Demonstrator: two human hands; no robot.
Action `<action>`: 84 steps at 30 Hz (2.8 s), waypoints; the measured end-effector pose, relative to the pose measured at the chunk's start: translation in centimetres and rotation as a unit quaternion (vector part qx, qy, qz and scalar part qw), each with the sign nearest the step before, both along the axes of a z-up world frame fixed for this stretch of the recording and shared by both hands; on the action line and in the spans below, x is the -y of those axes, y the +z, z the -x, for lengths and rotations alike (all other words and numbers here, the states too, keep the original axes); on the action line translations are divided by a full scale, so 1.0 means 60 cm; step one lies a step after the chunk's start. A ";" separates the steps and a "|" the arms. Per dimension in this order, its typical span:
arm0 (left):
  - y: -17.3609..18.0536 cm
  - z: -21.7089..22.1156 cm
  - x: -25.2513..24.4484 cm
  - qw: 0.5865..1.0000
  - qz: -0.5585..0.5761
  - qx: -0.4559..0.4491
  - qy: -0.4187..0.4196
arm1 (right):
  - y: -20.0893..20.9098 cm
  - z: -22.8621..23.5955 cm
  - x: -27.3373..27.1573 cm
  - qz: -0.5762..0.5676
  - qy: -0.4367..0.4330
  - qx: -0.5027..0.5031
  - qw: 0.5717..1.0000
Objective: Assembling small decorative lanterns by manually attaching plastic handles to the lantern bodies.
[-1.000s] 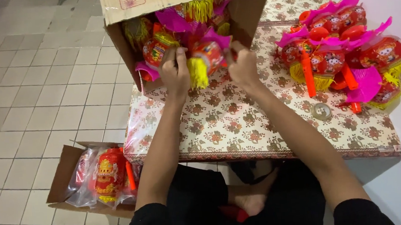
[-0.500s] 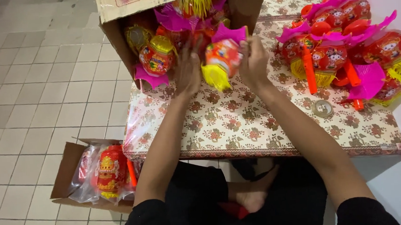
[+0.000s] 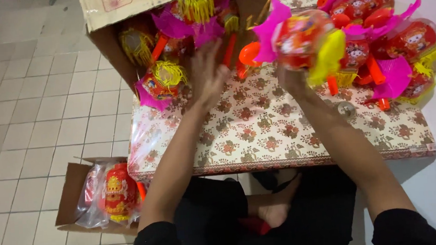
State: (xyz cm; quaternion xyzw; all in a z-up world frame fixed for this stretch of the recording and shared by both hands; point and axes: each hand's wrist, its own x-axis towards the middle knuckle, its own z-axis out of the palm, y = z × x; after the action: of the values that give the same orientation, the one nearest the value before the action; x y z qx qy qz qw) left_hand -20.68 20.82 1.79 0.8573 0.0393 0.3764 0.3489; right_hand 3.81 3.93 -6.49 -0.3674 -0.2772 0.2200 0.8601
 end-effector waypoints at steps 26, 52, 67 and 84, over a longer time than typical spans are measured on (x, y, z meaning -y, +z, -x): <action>0.016 -0.006 0.021 0.892 0.405 -0.120 -0.162 | 0.209 0.084 0.069 0.279 -0.080 0.199 0.936; 0.015 0.007 0.015 0.972 -0.237 -0.005 0.004 | 0.211 0.186 0.053 0.367 -0.178 0.734 0.542; 0.027 0.010 0.015 0.960 -0.277 0.019 -0.040 | 0.194 0.170 0.051 0.206 -0.337 0.786 0.475; 0.033 0.013 0.030 0.985 -0.133 -0.081 -0.080 | 0.187 0.163 0.048 0.178 -0.347 0.777 0.495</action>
State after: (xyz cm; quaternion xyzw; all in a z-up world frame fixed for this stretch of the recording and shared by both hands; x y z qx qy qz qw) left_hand -21.43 18.99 3.79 0.9241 -0.0518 0.2787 0.2562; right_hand -5.95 1.06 4.73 -0.6018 -0.6387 -0.4254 0.2212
